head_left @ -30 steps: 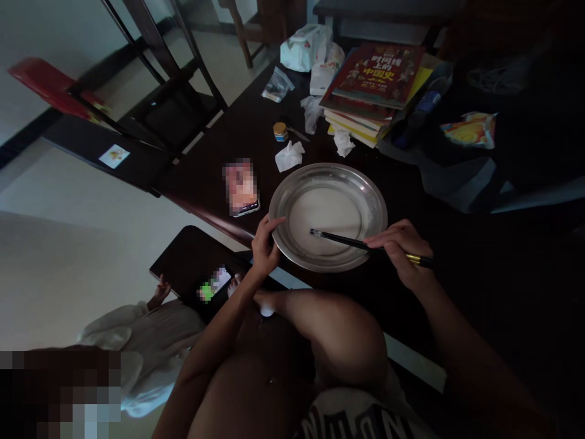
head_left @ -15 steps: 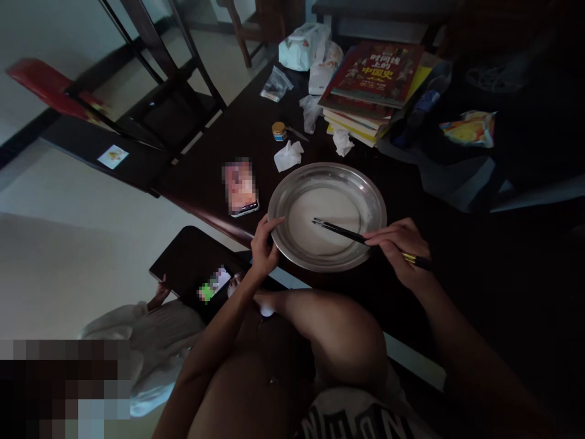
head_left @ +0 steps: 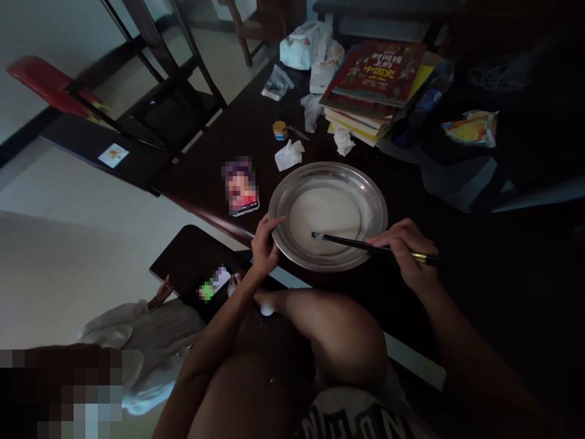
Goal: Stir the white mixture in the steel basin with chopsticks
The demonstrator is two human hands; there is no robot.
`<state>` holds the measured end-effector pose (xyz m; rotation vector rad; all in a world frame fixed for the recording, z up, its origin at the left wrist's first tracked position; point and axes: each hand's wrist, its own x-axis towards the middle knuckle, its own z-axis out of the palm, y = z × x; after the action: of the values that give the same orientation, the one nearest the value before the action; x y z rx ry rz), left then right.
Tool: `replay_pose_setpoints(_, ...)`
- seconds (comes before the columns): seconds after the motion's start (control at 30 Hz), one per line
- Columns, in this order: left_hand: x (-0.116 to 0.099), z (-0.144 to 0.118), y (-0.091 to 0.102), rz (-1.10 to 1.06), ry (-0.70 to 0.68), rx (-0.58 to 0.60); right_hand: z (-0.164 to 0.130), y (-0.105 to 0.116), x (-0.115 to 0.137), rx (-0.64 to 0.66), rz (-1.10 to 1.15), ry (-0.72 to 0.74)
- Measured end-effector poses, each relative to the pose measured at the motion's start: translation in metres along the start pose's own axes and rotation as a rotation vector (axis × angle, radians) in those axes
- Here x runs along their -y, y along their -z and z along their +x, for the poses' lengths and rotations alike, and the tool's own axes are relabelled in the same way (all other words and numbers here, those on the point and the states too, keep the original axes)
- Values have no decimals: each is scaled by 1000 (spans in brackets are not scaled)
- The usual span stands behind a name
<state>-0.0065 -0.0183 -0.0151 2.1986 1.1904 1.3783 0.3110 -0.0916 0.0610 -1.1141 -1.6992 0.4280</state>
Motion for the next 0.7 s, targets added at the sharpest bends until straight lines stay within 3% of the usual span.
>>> replay_pose_setpoints(0.1,1,0,0,4,9,0,0,0,-1,63,-50,20)
replay_pose_setpoints(0.27,2,-1,-1,24,34,7,-1,1,-2,-2,-51,17)
replay_pose_setpoints(0.43,1,0,0,-15,5,1,0,-1,0,98,-70,39)
replay_pose_setpoints(0.6,1,0,0,0,-2,5,1,1,0,-19,-44,15)
replay_pose_setpoints(0.7,1,-1,0,11,10,5,0,1,0,44,-45,26)
